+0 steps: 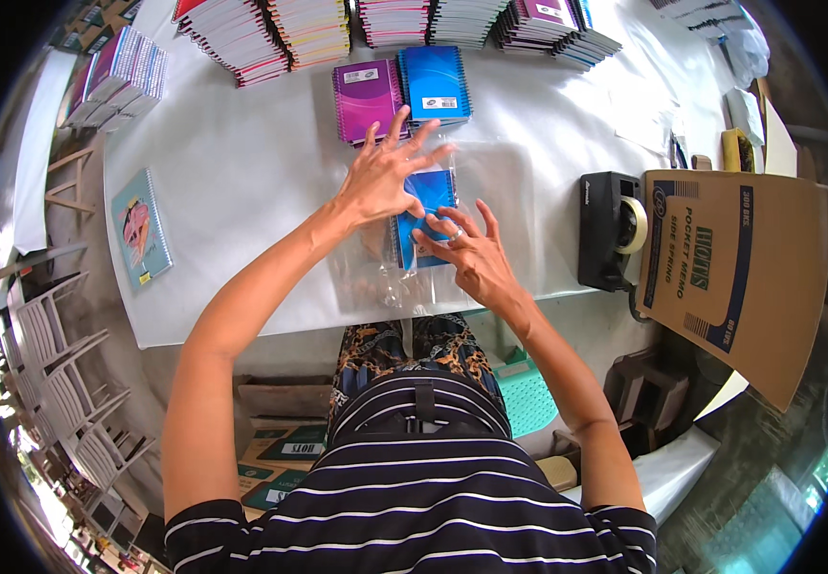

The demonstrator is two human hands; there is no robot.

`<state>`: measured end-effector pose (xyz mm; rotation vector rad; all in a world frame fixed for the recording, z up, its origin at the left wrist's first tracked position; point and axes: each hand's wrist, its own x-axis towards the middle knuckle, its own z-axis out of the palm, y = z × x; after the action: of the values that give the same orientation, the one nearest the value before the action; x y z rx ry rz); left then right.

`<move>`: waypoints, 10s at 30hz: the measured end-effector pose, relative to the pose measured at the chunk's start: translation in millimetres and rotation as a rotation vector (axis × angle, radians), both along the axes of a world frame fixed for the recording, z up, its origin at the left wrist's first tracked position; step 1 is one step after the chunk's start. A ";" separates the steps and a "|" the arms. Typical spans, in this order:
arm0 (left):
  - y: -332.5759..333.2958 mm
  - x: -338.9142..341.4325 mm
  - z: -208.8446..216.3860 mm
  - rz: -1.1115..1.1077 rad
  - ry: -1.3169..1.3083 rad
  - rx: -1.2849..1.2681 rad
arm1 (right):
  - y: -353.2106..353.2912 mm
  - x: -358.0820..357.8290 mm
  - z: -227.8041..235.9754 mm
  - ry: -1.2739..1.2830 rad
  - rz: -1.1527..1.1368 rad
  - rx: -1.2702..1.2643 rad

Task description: The person gathers several small spiral notebooks from various stacks on a table and places them together into a clear plastic bag, then seals the bag.

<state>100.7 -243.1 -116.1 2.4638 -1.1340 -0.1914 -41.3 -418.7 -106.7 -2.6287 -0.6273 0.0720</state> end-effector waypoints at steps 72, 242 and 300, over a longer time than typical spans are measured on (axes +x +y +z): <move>4.2 -35.4 -1.3 0.414 0.085 -0.125 | -8.1 40.6 -18.6 0.371 -0.576 0.039; -2.8 -29.2 63.4 -0.362 -0.298 0.137 | -137.6 -35.0 75.1 0.031 -0.583 0.431; -38.5 7.3 32.8 -0.414 0.425 0.052 | 67.9 -22.0 -15.4 0.031 -1.186 0.605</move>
<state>108.0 -281.6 -83.3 2.0563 -1.4294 -0.8302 -63.3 -350.8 -122.2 -1.9976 0.8385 -0.3681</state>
